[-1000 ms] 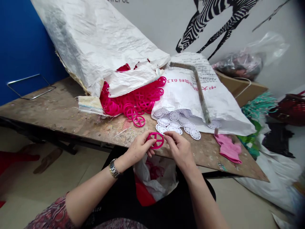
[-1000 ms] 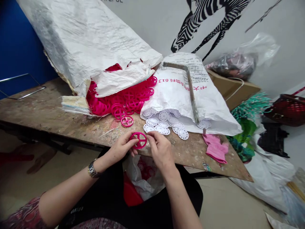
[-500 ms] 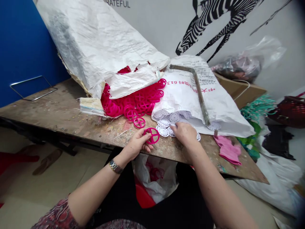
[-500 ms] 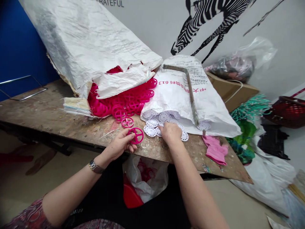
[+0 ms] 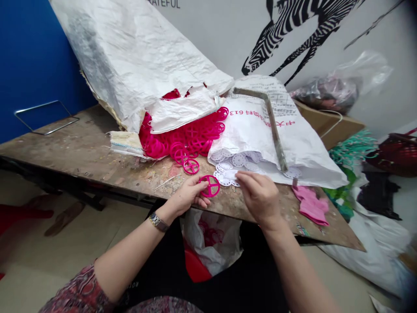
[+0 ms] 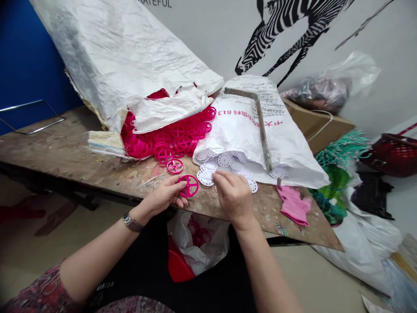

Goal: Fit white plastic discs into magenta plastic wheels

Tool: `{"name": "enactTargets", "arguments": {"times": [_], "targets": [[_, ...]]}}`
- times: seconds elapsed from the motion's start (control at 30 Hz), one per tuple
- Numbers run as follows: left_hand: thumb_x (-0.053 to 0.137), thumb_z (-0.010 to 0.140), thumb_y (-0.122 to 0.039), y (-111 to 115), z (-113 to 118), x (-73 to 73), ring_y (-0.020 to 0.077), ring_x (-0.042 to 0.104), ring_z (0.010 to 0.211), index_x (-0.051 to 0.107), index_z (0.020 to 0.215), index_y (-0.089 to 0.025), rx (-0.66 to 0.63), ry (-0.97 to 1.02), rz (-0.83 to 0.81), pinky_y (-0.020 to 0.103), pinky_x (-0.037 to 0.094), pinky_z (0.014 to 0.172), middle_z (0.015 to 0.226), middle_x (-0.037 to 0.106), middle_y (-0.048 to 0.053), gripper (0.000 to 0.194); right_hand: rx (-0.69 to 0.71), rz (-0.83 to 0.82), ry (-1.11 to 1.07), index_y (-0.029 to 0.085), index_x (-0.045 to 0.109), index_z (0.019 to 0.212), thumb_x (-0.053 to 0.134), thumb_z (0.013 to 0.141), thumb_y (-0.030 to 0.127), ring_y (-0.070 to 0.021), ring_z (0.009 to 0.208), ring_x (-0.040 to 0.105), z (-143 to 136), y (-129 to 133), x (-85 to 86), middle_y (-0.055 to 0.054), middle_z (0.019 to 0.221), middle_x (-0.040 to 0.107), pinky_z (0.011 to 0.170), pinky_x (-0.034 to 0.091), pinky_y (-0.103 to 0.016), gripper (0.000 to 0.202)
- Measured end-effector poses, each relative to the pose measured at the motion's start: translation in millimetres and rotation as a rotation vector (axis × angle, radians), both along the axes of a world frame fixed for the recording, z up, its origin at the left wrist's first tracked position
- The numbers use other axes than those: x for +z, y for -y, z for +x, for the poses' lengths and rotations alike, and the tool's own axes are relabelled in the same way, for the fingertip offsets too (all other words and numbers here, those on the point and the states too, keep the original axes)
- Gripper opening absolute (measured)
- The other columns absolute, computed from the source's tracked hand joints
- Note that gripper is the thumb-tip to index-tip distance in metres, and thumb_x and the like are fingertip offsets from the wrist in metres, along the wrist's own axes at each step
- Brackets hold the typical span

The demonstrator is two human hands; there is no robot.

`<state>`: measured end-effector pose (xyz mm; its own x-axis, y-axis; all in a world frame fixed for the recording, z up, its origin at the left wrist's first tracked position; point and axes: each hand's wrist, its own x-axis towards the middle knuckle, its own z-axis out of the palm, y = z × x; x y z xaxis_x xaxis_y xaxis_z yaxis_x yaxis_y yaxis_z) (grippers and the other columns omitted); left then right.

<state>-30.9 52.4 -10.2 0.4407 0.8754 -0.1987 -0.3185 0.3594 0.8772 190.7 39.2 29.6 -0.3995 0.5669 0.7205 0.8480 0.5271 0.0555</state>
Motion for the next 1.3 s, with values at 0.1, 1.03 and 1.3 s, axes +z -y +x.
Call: {"name": "enactTargets", "arguments": {"times": [0.1,1.03,1.3], "targets": [[0.066,0.085,-0.034,-1.0,-3.9,1.4,0.0114,0.066,0.051,0.054,0.102,-0.014,-0.043,0.036,-0.041,0.018,0.054,0.045,0.075,0.065,0.003,0.029,0.133,0.014,-0.01,0.018,0.069,0.104,0.06,0.091,0.012,-0.0197,0.088,0.069,-18.8,24.5,-1.3,-0.008,0.103,0.076,0.081,0.047,-0.034,0.016],[0.047,0.085,-0.003,19.0,0.0,-10.2,0.0199,0.059,0.109,0.065,0.104,-0.02,0.127,-0.528,1.0,0.037,0.046,0.097,0.112,0.064,0.008,0.032,0.015,-0.592,-1.299,0.022,0.07,0.09,0.07,0.082,0.035,-0.0156,0.075,0.063,-28.8,43.4,-37.7,-0.001,0.09,0.068,0.071,0.054,-0.031,0.015],[0.046,0.083,-0.001,19.9,2.5,-14.5,0.0203,0.058,0.114,0.063,0.107,-0.02,0.128,-0.538,1.086,0.037,0.047,0.099,0.118,0.062,0.01,0.035,0.017,-0.742,-1.416,0.021,0.066,0.082,0.076,0.074,0.038,-0.0132,0.067,0.057,-32.2,38.4,-42.1,0.002,0.077,0.063,0.064,0.051,-0.028,0.021]]}}
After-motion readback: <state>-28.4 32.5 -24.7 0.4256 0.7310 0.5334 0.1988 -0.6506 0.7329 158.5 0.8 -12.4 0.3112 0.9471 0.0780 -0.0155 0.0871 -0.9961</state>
